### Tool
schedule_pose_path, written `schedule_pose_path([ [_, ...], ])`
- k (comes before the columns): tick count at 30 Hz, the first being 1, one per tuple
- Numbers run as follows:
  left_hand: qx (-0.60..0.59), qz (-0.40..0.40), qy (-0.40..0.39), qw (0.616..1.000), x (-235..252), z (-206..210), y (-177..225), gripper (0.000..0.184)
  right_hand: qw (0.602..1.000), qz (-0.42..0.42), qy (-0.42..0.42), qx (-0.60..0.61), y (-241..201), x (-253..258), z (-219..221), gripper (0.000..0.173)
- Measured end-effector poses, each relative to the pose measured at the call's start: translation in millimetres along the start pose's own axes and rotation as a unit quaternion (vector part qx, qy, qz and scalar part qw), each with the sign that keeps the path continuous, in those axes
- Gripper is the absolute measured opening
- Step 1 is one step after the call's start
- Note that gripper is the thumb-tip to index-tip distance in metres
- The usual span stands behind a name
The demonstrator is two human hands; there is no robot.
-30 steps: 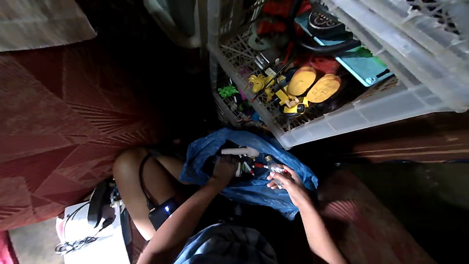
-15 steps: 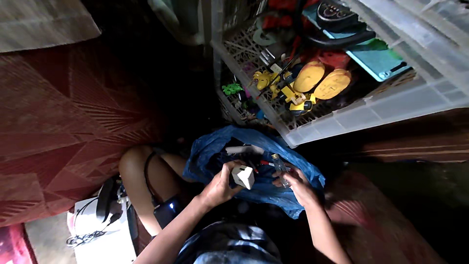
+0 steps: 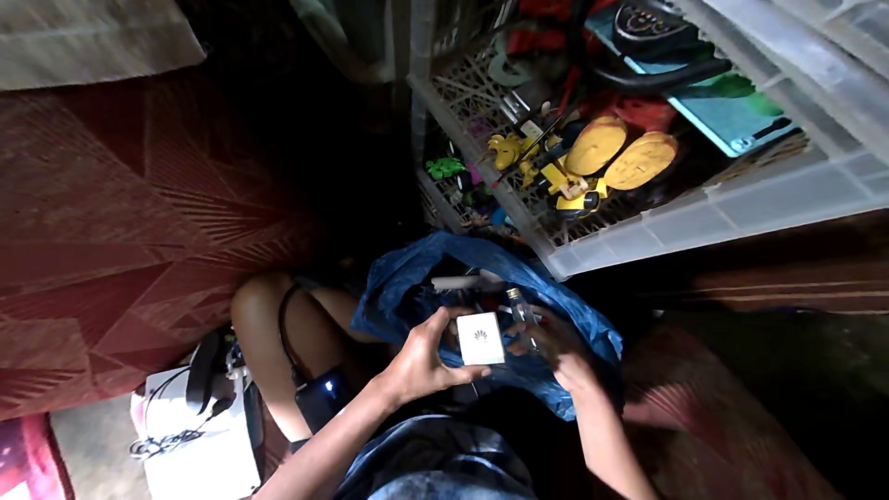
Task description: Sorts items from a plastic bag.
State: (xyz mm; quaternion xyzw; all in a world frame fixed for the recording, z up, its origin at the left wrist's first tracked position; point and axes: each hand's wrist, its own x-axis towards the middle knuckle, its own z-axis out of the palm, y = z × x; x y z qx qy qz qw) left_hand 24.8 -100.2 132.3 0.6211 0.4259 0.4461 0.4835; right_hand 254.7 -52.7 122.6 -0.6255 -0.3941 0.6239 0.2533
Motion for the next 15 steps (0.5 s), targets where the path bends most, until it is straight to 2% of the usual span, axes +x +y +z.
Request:
schedule_pose_path([
  [2, -0.067, -0.05, -0.004, 0.997, 0, -1, 4, 0.067, 1.0, 0.013, 0.003, -0.009, -4, 1, 5, 0.042],
  [5, -0.157, -0.088, -0.001, 0.984, 1, -2, 6, 0.072, 1.0, -0.009, 0.002, -0.005, 0, 4, 9, 0.041],
  [10, -0.247, -0.157, -0.019, 0.956, 1, -6, 5, 0.071, 1.0, 0.003, 0.011, 0.007, -1, 6, 13, 0.041],
  [12, -0.282, -0.19, -0.021, 0.94, 1, -6, 7, 0.065, 1.0, 0.007, 0.016, 0.002, -3, 6, 14, 0.042],
  [15, -0.337, -0.231, -0.021, 0.912, 2, -7, 10, 0.043, 1.0, 0.002, 0.022, -0.01, -5, 5, 14, 0.038],
])
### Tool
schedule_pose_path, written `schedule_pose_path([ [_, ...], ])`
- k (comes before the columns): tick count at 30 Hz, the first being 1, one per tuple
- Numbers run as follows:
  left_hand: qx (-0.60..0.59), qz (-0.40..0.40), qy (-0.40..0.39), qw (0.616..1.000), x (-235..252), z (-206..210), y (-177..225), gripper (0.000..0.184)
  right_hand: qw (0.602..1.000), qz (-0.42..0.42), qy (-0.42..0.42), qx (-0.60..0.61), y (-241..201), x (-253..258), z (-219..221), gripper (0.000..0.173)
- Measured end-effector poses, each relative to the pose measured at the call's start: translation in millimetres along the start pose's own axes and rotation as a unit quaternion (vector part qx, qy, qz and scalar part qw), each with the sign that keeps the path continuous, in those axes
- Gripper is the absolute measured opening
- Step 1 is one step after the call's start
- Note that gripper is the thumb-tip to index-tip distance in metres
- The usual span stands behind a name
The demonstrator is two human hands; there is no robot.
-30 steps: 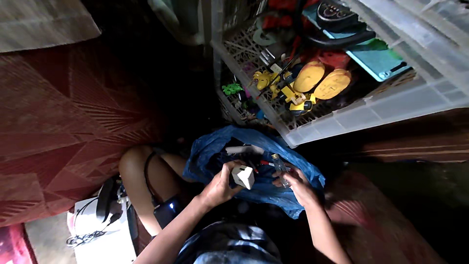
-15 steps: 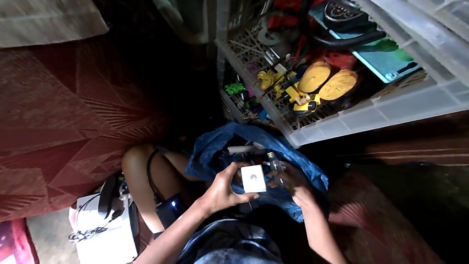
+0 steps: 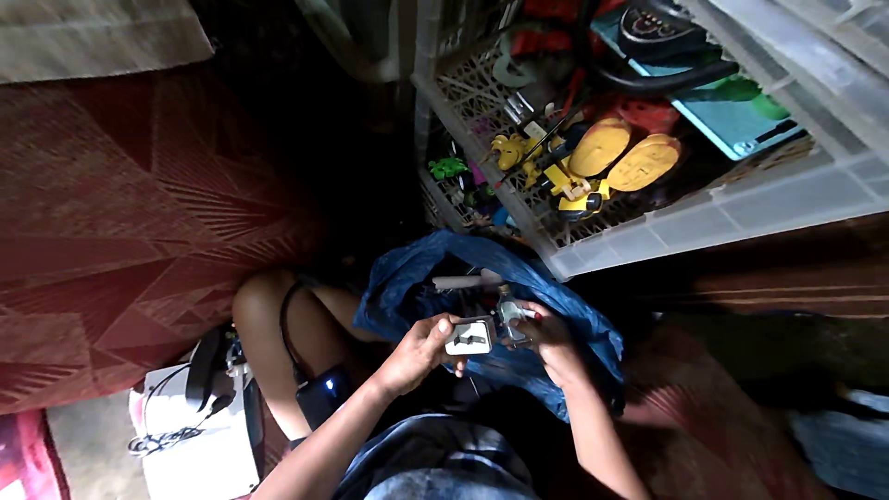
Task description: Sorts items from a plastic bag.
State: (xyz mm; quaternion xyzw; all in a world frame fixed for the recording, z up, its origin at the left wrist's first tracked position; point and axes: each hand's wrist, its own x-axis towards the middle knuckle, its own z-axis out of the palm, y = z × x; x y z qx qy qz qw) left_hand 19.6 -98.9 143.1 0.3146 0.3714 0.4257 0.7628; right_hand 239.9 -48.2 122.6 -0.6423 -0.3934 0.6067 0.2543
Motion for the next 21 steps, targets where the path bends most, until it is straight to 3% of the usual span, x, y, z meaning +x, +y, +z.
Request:
schedule_pose_path([
  [4, -0.105, -0.09, -0.041, 0.99, 4, -5, 2, 0.068, 1.0, -0.021, -0.009, -0.01, 5, 2, -3, 0.035],
  [7, -0.252, -0.134, -0.061, 0.957, 6, -9, -1, 0.08, 1.0, -0.022, -0.006, -0.018, 7, 3, -3, 0.034],
  [13, -0.389, -0.147, -0.063, 0.907, 10, -8, -6, 0.081, 1.0, -0.024, -0.009, 0.0, 7, 3, -1, 0.03],
  [16, -0.353, -0.134, -0.048, 0.925, 11, -9, -8, 0.075, 0.999, -0.031, -0.016, -0.029, 10, 2, 2, 0.035],
  [18, -0.28, -0.085, -0.032, 0.956, 7, -9, -6, 0.034, 0.996, -0.059, -0.023, -0.069, 13, 2, 3, 0.039],
  [19, -0.216, -0.046, -0.032, 0.975, 5, -9, -2, 0.028, 0.994, -0.057, -0.028, -0.085, 11, 1, 4, 0.041],
  [21, -0.068, 0.035, -0.022, 0.997, 3, -6, 6, 0.053, 0.991, -0.046, -0.036, -0.119, 7, 0, 7, 0.041],
])
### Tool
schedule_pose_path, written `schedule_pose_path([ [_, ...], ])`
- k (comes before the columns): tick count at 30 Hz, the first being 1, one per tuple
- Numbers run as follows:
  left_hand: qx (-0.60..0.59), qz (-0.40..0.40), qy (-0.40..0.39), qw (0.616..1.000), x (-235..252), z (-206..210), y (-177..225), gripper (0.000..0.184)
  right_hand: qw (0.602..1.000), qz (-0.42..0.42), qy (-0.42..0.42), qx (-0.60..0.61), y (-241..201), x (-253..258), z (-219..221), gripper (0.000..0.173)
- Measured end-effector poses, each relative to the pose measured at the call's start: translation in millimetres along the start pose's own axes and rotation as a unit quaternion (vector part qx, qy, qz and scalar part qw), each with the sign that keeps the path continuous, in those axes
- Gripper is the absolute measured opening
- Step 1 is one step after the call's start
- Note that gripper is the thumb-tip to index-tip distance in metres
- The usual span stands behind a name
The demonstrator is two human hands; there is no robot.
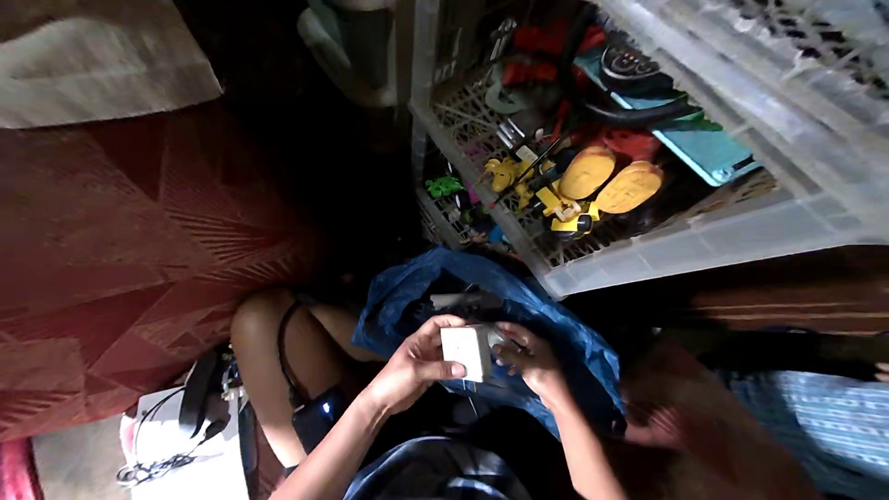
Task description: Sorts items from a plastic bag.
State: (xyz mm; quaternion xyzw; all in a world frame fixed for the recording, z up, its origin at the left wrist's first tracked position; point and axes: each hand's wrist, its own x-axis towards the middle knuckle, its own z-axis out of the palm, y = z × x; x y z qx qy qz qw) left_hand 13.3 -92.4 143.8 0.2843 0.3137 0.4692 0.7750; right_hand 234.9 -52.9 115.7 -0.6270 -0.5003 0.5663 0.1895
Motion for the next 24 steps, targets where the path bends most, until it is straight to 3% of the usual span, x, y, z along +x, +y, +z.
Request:
schedule_pose_path([
  [3, 0.21, 0.097, 0.012, 0.973, 2, 5, 9, 0.083, 0.999, -0.003, -0.007, -0.042, -3, 1, 1, 0.041],
  [6, 0.292, 0.144, 0.032, 0.945, 3, 9, 14, 0.085, 0.998, -0.016, -0.01, -0.056, -2, 2, 3, 0.041],
  [12, 0.279, 0.159, 0.03, 0.947, 3, 8, 12, 0.073, 0.998, -0.012, -0.007, -0.056, -4, 2, 0, 0.038],
  [17, 0.23, 0.121, 0.029, 0.965, 2, 7, 10, 0.076, 0.999, 0.009, 0.008, -0.038, -3, 3, -2, 0.039],
  [24, 0.236, 0.125, 0.03, 0.963, 3, 6, 11, 0.071, 0.999, 0.019, 0.021, -0.022, -1, 2, -4, 0.038],
])
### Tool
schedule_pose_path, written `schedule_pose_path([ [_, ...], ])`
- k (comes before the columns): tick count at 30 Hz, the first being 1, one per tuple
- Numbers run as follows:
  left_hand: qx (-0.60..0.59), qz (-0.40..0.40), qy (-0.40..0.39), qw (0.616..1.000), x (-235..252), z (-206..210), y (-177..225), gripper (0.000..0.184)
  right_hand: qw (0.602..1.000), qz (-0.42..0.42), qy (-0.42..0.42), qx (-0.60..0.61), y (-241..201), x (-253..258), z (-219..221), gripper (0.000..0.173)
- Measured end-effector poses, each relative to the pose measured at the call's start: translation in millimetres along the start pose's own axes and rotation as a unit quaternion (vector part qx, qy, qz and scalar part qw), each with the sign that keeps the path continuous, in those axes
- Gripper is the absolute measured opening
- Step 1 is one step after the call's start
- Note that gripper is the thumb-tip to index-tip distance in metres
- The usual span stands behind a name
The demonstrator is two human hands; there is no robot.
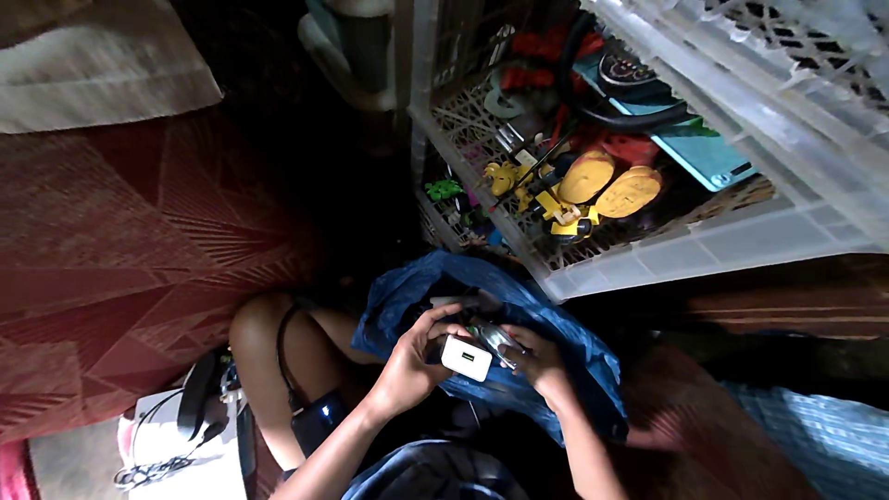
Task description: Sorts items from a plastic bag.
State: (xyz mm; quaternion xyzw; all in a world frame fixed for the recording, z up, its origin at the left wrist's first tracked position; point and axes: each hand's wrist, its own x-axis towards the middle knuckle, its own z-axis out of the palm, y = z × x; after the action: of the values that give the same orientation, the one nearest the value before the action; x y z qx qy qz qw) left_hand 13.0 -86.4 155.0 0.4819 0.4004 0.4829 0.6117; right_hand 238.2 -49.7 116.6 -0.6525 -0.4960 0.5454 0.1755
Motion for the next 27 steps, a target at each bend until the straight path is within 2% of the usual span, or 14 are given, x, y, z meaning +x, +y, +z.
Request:
schedule_pose_path([
  [3, 0.076, -0.011, -0.003, 0.997, 2, -3, -5, 0.067, 0.999, -0.029, 0.024, 0.033, 4, -1, 0, 0.03],
  [6, 0.213, -0.074, -0.011, 0.974, 2, -7, -16, 0.06, 0.996, -0.046, 0.048, 0.054, 5, -3, -1, 0.026],
  [9, 0.25, -0.144, -0.024, 0.957, 2, -9, -23, 0.056, 0.993, -0.03, 0.064, 0.095, 0, -4, -4, 0.024],
  [13, 0.265, -0.182, -0.052, 0.945, -3, -12, -18, 0.05, 0.984, -0.007, 0.059, 0.168, -3, -4, -13, 0.019],
  [16, 0.268, -0.207, -0.064, 0.939, -5, -19, -12, 0.051, 0.976, 0.013, 0.028, 0.215, -8, -5, -18, 0.022],
  [20, 0.286, -0.175, -0.05, 0.941, -11, -29, -8, 0.051, 0.969, 0.048, -0.062, 0.234, -18, 0, -10, 0.029],
  [22, 0.275, -0.186, -0.049, 0.942, -12, -32, -2, 0.053, 0.98, 0.057, -0.073, 0.177, -20, 10, 5, 0.026],
  [24, 0.256, -0.192, -0.047, 0.946, -14, -35, 6, 0.054, 0.998, 0.025, -0.049, 0.015, -16, 21, 21, 0.032],
  [26, 0.235, -0.187, -0.039, 0.953, -19, -38, 12, 0.053, 0.986, -0.085, 0.026, -0.144, -3, 23, 33, 0.04],
  [27, 0.223, -0.183, -0.035, 0.957, -20, -40, 14, 0.053, 0.971, -0.142, 0.058, -0.185, 4, 24, 37, 0.036],
])
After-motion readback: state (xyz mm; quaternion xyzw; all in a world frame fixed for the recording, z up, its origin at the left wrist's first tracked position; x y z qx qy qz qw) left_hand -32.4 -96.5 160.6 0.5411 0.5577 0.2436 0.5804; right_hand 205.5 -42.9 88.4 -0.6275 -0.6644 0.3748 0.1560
